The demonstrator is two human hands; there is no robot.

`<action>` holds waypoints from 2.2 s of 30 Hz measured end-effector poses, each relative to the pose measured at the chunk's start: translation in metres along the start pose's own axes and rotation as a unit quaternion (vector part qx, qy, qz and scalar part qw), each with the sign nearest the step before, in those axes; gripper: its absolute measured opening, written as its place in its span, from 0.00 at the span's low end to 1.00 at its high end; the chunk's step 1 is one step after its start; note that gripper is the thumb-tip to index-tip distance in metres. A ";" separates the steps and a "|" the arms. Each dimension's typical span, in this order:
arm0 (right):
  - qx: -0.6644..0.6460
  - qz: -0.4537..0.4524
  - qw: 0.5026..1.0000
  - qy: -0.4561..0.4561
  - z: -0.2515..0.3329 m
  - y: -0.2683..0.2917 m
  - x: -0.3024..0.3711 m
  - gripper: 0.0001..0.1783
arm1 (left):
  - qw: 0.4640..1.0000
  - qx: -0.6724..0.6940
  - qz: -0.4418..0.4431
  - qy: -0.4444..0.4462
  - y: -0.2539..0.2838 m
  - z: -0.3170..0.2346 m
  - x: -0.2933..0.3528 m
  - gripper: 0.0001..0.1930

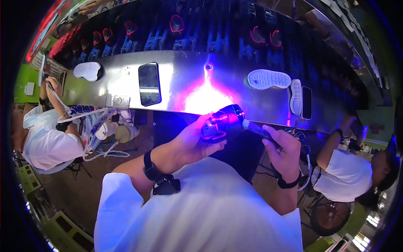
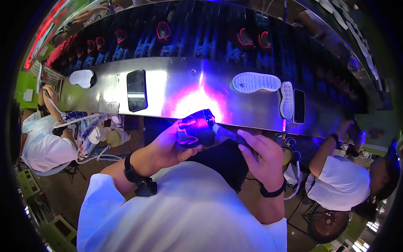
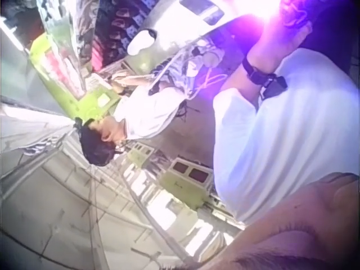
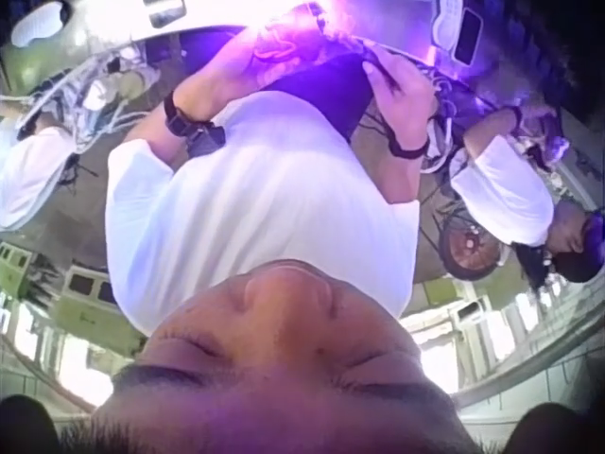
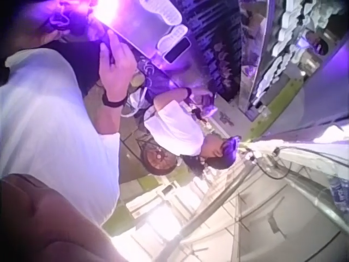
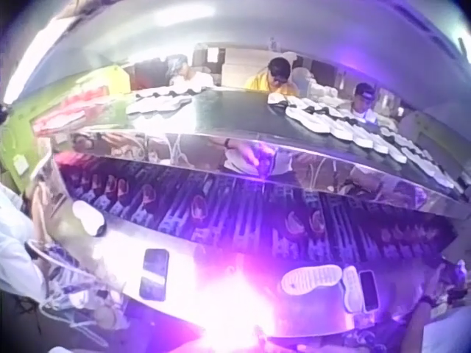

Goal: The worker is applying a liquid substance to a shoe upper using a small brush under a UV light on a production line.

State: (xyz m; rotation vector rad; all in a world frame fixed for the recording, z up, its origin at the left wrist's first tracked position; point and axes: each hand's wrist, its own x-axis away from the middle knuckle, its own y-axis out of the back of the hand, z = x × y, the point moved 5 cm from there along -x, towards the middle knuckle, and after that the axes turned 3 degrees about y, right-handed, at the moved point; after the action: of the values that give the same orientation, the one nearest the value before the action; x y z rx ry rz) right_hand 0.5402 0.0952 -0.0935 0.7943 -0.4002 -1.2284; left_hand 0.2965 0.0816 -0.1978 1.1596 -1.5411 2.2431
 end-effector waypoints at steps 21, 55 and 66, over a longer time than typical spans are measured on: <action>-0.031 -0.052 0.990 -0.127 -0.018 -0.047 0.000 0.24 | 0.959 -0.207 0.171 -0.087 -0.030 -0.021 0.015 0.30; -0.202 -0.089 0.972 -0.079 -0.026 0.022 0.036 0.24 | -0.021 -0.762 0.062 -0.644 -0.137 -0.047 0.040 0.29; -0.289 -0.168 0.901 -0.278 -0.101 -0.005 0.062 0.20 | 0.288 -0.771 -0.306 -0.478 -0.129 -0.323 -0.093 0.30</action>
State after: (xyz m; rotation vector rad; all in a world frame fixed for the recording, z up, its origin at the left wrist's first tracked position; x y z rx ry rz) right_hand 0.6236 0.0686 -0.1739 -0.0215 -0.3313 -1.7898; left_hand 0.2698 0.4401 -0.2206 1.4841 -1.7318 -1.0491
